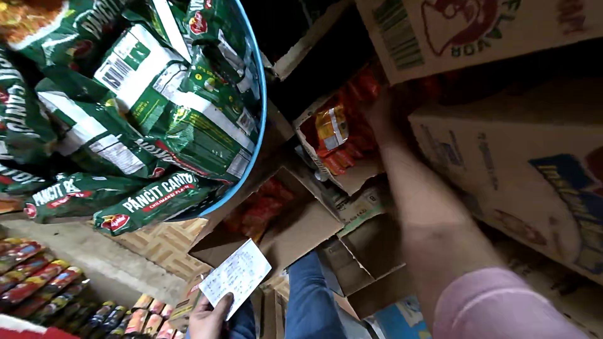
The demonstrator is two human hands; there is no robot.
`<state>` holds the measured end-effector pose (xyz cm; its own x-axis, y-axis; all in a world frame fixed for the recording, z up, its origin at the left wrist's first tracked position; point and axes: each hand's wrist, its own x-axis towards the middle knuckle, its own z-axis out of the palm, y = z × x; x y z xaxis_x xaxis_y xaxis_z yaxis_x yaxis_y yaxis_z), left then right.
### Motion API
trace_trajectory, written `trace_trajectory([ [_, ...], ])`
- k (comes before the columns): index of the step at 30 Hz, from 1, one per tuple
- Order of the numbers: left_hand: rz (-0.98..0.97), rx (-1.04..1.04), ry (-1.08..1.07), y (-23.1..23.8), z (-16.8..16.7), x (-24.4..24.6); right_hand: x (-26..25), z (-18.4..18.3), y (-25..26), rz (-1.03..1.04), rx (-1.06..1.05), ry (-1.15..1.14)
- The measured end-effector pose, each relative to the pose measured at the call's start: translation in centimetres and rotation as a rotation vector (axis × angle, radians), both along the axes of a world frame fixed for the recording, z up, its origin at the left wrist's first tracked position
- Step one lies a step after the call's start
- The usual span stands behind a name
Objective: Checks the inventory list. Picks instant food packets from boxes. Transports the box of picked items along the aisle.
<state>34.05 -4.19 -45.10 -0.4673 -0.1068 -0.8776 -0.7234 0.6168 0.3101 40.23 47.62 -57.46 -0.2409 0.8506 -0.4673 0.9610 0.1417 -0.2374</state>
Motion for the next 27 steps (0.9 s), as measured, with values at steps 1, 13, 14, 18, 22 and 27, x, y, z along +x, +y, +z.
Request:
trace_trajectory([
  [1,-0.005,-0.007,-0.001,-0.1,0.0,0.1,-0.5,-0.5,0.9,-0.031,-0.042,0.016],
  [13,-0.009,-0.006,0.001,-0.5,-0.1,0.6,-2.0,0.7,1.9,-0.14,0.019,-0.231],
  [14,-0.01,-0.005,0.004,-0.6,-0.1,0.7,-2.2,1.8,1.4,-0.151,-0.017,-0.2],
  [18,-0.018,0.015,0.009,-1.0,-0.1,0.6,-0.2,5.0,-1.4,-0.298,-0.1,0.237],
  [22,0.023,0.014,0.024,-1.3,-0.3,0.7,6.4,6.4,-8.8,-0.653,-0.423,0.668],
  [27,0.079,-0.007,0.022,-1.1,-0.4,0.6,7.2,9.2,-18.1,-0.248,-0.934,0.566],
])
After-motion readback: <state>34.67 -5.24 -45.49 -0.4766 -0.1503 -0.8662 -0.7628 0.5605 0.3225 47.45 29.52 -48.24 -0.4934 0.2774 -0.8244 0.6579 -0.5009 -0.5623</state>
